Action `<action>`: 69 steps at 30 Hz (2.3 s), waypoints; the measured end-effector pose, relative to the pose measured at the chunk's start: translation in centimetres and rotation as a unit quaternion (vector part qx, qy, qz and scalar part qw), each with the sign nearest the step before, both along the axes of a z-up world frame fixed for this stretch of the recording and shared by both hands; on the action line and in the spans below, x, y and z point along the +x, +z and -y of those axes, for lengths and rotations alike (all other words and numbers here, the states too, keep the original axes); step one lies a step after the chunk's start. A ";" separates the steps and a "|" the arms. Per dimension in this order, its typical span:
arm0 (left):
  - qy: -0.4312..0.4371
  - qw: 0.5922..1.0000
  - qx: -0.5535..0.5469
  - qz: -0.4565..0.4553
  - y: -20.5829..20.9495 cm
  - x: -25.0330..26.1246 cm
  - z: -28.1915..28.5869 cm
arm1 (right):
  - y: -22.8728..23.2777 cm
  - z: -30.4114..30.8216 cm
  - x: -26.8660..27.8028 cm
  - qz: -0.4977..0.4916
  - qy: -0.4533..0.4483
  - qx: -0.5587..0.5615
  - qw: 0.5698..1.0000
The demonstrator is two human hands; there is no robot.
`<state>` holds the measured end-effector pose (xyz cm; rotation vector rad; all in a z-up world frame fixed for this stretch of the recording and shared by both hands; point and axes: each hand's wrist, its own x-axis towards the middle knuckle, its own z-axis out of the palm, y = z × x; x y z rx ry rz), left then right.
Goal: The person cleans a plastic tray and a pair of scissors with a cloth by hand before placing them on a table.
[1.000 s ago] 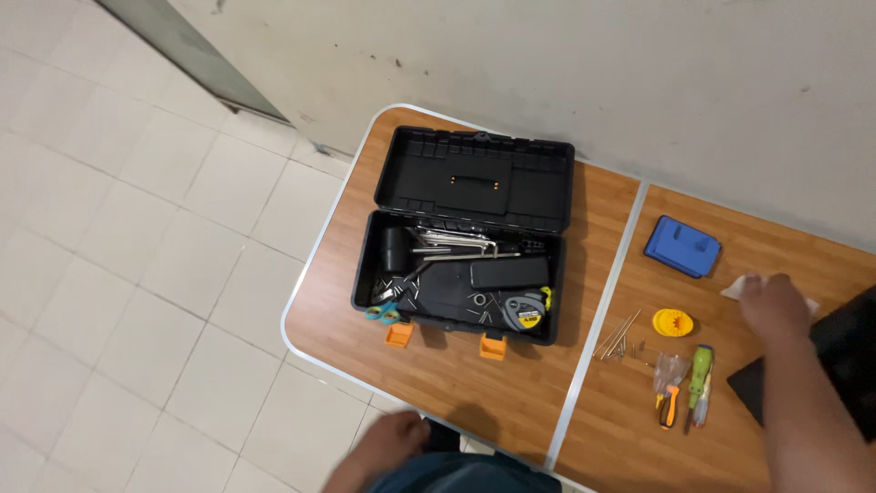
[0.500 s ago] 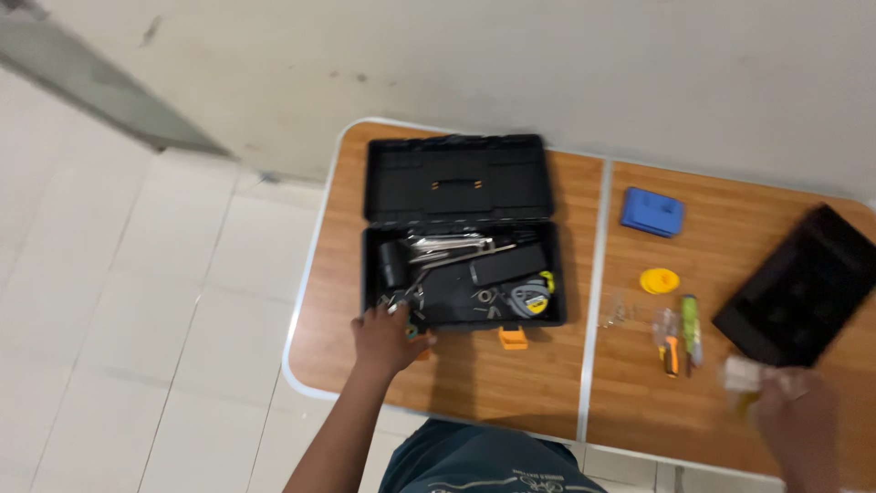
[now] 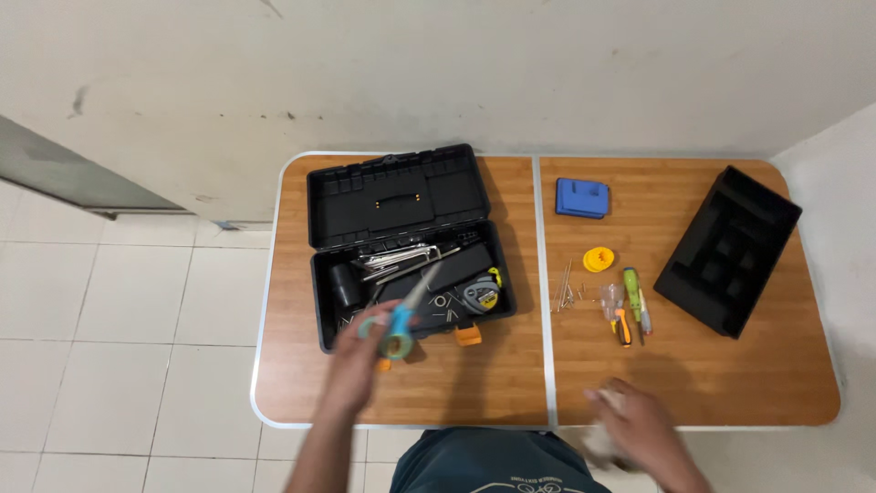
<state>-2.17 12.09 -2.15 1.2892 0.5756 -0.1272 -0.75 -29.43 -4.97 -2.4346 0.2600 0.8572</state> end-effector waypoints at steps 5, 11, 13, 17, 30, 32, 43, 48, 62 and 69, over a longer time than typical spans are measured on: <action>-0.015 0.989 -0.112 0.095 1.0 0.7 13.5 | 4.5 -3.9 1.3 0.144 0.075 0.351 0.922; 0.020 0.979 -0.090 0.183 0.3 0.7 21.9 | 6.4 -1.5 3.0 0.003 0.014 0.457 0.889; 0.037 0.982 -0.050 0.178 1.3 0.7 22.4 | 5.4 0.0 3.0 0.032 0.038 0.449 0.892; -0.001 0.984 -0.078 0.158 3.9 0.8 21.6 | 2.5 2.3 4.8 0.034 -0.188 0.433 0.881; -0.103 0.973 0.164 0.128 4.9 0.7 22.4 | 10.9 6.7 8.9 0.064 0.087 0.245 0.963; -0.112 0.973 0.158 0.124 5.1 0.6 22.9 | 12.2 7.1 8.5 0.087 0.020 0.444 0.892; -0.162 0.946 0.203 0.196 6.8 -0.3 24.1 | 6.4 1.7 6.0 0.016 -0.088 0.533 0.842; -0.196 0.927 0.237 0.214 7.2 -0.9 24.1 | 6.7 1.6 5.7 0.018 -0.028 0.497 0.867; -0.206 0.952 0.214 0.074 6.0 -1.7 22.9 | 7.1 8.7 12.8 0.302 -0.213 0.518 0.772; -0.191 0.939 0.232 0.165 6.4 -1.1 23.0 | 3.6 5.1 8.0 -0.045 -0.195 0.639 0.743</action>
